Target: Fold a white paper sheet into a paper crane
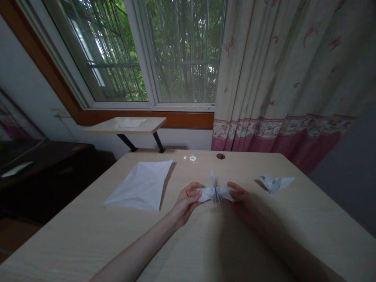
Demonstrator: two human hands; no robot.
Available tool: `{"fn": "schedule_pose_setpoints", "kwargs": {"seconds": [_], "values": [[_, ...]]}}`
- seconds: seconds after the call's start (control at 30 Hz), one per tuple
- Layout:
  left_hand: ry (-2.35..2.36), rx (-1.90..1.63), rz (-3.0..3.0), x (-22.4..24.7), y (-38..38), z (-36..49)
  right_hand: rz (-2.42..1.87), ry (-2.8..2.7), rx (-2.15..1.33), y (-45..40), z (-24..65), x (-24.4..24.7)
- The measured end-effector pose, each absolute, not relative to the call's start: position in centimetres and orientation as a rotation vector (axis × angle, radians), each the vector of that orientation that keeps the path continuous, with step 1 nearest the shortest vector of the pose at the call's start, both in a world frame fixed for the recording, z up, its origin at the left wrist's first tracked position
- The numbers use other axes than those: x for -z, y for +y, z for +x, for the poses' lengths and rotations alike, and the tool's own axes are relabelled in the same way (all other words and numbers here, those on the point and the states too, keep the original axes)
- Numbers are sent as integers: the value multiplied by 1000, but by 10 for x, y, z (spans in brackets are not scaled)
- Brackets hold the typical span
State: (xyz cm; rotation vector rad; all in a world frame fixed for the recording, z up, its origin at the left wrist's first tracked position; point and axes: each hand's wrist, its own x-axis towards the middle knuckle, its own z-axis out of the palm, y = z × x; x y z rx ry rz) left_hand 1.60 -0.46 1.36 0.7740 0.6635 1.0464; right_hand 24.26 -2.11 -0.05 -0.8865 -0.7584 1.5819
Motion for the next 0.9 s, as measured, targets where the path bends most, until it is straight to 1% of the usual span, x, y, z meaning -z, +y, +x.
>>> {"fn": "schedule_pose_setpoints", "kwargs": {"seconds": [0.1, 0.27, 0.4, 0.53, 0.67, 0.8, 0.9], "values": [[736, -1062, 932, -11, -4, 15, -946, -740, -1586, -24, 244, -3], [852, -1183, 1171, -3, 1, 12, -1093, -961, -1506, -29, 244, -14], [1059, -1397, 1743, -7, -1, 7, -1220, -1134, -1350, -32, 239, -19], [1122, -1297, 2086, -12, -8, 6, -1226, -1214, -1274, -35, 233, -21], [1208, -1271, 2221, -13, -12, 9, -1237, -1285, -1247, -40, 229, -32], [1230, -1253, 2215, -11, -10, 8, -1273, -1361, -1270, -46, 224, -49], [1223, -1259, 2177, -9, -7, 7, -1273, -1395, -1248, -48, 221, -51]]}}
